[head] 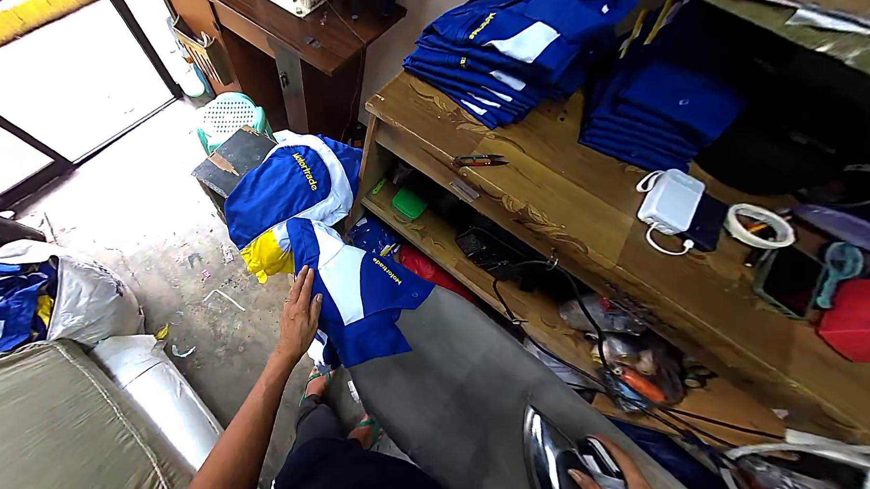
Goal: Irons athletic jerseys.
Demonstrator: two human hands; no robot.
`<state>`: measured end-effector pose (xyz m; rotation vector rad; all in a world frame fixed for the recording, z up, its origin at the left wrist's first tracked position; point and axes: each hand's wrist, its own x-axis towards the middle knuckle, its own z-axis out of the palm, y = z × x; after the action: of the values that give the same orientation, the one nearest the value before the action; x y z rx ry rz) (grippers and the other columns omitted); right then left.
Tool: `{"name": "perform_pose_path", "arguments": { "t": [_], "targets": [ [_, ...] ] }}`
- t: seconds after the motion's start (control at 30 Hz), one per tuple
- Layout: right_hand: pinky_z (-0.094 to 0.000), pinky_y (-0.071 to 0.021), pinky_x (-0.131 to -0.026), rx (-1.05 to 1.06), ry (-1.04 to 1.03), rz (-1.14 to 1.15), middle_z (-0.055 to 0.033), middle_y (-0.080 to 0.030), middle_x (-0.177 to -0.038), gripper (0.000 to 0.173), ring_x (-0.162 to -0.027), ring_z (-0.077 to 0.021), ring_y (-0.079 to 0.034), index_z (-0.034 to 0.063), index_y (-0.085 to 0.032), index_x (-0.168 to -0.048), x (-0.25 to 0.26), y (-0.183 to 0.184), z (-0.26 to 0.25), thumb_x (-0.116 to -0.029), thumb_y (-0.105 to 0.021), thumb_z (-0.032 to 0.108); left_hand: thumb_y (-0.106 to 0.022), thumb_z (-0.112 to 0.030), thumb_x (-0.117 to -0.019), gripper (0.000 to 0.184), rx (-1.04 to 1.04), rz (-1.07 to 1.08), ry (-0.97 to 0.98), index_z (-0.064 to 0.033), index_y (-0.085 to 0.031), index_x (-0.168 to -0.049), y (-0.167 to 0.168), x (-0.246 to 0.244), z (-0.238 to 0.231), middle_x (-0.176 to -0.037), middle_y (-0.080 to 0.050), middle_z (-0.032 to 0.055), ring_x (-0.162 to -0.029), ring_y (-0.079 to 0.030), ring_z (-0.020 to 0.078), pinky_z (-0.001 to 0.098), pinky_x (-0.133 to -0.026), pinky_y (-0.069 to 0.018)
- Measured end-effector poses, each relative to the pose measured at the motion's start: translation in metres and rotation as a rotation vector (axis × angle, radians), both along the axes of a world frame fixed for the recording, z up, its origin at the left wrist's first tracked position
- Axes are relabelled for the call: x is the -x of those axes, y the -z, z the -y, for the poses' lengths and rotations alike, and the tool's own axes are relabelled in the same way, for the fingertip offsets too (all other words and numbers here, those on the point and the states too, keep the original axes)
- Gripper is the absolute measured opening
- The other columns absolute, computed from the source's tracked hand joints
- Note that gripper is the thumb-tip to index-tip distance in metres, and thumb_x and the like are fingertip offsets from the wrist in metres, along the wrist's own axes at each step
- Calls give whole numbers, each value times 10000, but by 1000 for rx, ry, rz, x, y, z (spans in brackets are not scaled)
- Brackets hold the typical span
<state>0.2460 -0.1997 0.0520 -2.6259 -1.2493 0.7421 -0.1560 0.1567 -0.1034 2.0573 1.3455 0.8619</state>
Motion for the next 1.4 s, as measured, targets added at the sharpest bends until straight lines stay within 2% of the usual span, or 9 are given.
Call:
{"name": "perform_pose_path", "arguments": {
  "t": [0.1, 0.23, 0.37, 0.63, 0.87, 1.1, 1.23, 1.33, 1.4],
  "targets": [
    [-702, -515, -826, -71, -99, -26, -288, -705, -1152, 699, -951, -497, -703, 91, -517, -1494, 24, -18, -49, -910, -755, 394, -424, -292, -1092, 543, 60, 52, 30, -1, -418, -1551, -3, 4, -1, -1633, -370, 184, -1522, -360, 282, 426, -1250, -303],
    [-624, -557, -731, -183, -330, 2, -175, -756, -1050, 632, -871, -380, -739, 191, -617, -1423, 65, -34, -144, -955, -567, 614, -475, -293, -1076, 556, 123, 151, 74, -4, -424, -1548, -3, 11, -6, -1636, -359, 190, -1527, -349, 268, 418, -1250, -308],
    [-572, -563, -727, -150, -593, -27, -127, -748, -963, 589, -841, -325, -728, 260, -584, -1438, 120, -48, -255, -992, -508, 638, -553, -305, -1045, 587, 185, 197, 118, -29, -434, -1549, -7, 18, -12, -1638, -362, 174, -1526, -346, 256, 415, -1242, -326],
    [-599, -523, -781, 84, -846, 142, -170, -726, -1006, 454, -955, -398, -698, 283, -571, -1405, 216, -43, -393, -958, -643, 302, -740, -246, -921, 734, 299, 236, 117, -16, -427, -1543, -19, 25, -23, -1613, -373, 202, -1479, -405, 268, 383, -1186, -400],
    [-631, -528, -793, 58, -652, 132, -180, -734, -1037, 509, -970, -404, -701, 265, -597, -1414, 192, -36, -422, -913, -685, 270, -711, -409, -915, 723, 261, -32, 59, -133, -470, -1538, -26, 27, -23, -1581, -466, 87, -1343, -530, 338, 582, -1059, -440],
    [-638, -533, -824, 15, -511, 144, -208, -723, -1080, 456, -1003, -420, -697, 138, -631, -1337, 162, -32, -437, -909, -742, 252, -684, -453, -929, 720, 195, -28, 89, -125, -475, -1535, -23, 32, -25, -1575, -478, 85, -1405, -484, 316, 557, -1154, -359],
    [-660, -526, -851, -21, -454, 124, -219, -719, -1090, 523, -1009, -433, -692, 163, -606, -1389, 131, -41, -391, -910, -760, 303, -594, -355, -1005, 575, 202, 241, -98, 8, -531, -1447, 1, 41, 3, -1445, -575, 193, -1371, -526, 306, 476, -1138, -444],
    [-632, -513, -929, -35, -383, 79, -221, -712, -1151, 553, -1065, -417, -687, 136, -594, -1410, 104, -40, -330, -918, -746, 337, -596, -244, -998, 387, 447, 32, -111, 53, -640, -1240, 21, 48, 38, -1205, -671, 239, -1144, -654, 363, 514, -997, -533],
    [-636, -510, -936, -44, -306, 59, -228, -708, -1174, 562, -1077, -420, -686, 111, -598, -1412, 88, -32, -281, -915, -752, 324, -670, -310, -963, 448, 675, -128, 74, 30, -636, -1253, 29, 42, 58, -1215, -670, 233, -1137, -661, 376, 558, -1006, -522]
  ]
}}
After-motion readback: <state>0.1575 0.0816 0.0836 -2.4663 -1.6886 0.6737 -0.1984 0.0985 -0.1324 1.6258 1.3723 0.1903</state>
